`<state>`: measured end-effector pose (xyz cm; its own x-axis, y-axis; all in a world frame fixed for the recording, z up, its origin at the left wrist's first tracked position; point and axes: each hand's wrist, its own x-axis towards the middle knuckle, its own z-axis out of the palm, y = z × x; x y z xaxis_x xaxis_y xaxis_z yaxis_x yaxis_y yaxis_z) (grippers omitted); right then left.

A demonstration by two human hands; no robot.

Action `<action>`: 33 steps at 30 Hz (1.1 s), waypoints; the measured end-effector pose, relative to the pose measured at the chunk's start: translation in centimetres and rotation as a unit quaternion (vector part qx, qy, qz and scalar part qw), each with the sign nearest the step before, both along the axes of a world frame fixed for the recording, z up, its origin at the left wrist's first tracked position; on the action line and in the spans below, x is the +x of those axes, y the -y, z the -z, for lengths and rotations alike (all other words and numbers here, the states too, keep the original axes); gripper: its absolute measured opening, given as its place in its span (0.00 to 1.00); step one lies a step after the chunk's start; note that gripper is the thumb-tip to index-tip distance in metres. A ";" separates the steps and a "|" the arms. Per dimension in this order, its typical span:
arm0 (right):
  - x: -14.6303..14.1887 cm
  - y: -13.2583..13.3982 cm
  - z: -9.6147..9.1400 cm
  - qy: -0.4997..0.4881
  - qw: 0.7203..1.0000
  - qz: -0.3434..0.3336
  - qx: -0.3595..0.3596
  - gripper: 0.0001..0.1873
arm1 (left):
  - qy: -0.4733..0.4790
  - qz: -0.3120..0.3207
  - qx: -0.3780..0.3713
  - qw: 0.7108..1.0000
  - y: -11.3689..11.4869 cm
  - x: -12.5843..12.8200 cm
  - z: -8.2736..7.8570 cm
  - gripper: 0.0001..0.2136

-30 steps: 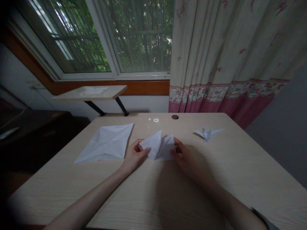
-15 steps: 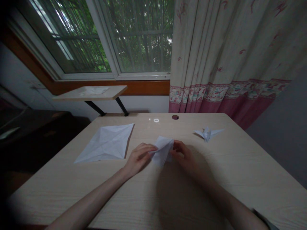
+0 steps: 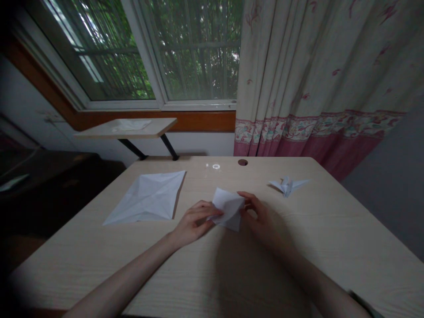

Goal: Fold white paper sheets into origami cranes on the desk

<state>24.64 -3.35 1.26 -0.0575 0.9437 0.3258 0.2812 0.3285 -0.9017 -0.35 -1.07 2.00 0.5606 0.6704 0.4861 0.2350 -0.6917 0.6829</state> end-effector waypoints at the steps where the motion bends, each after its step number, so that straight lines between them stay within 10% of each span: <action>1: 0.1 0.0 0.1 0.005 1.000 -0.004 -0.005 0.16 | -0.004 0.001 -0.005 1.000 0.0 0.0 -0.1 0.13; 8: 0.3 -0.1 0.8 -0.009 1.000 0.023 -0.004 0.09 | 0.007 -0.016 0.036 0.999 -0.2 0.0 0.3 0.13; 17: 0.7 -1.2 1.6 -0.063 0.998 0.028 0.000 0.09 | -0.049 -0.183 0.017 0.982 -1.2 -0.3 1.2 0.13; 33: -0.2 -1.2 1.5 0.000 0.990 -0.092 -0.107 0.18 | 0.089 -0.163 -0.104 0.977 -1.8 -0.3 1.1 0.11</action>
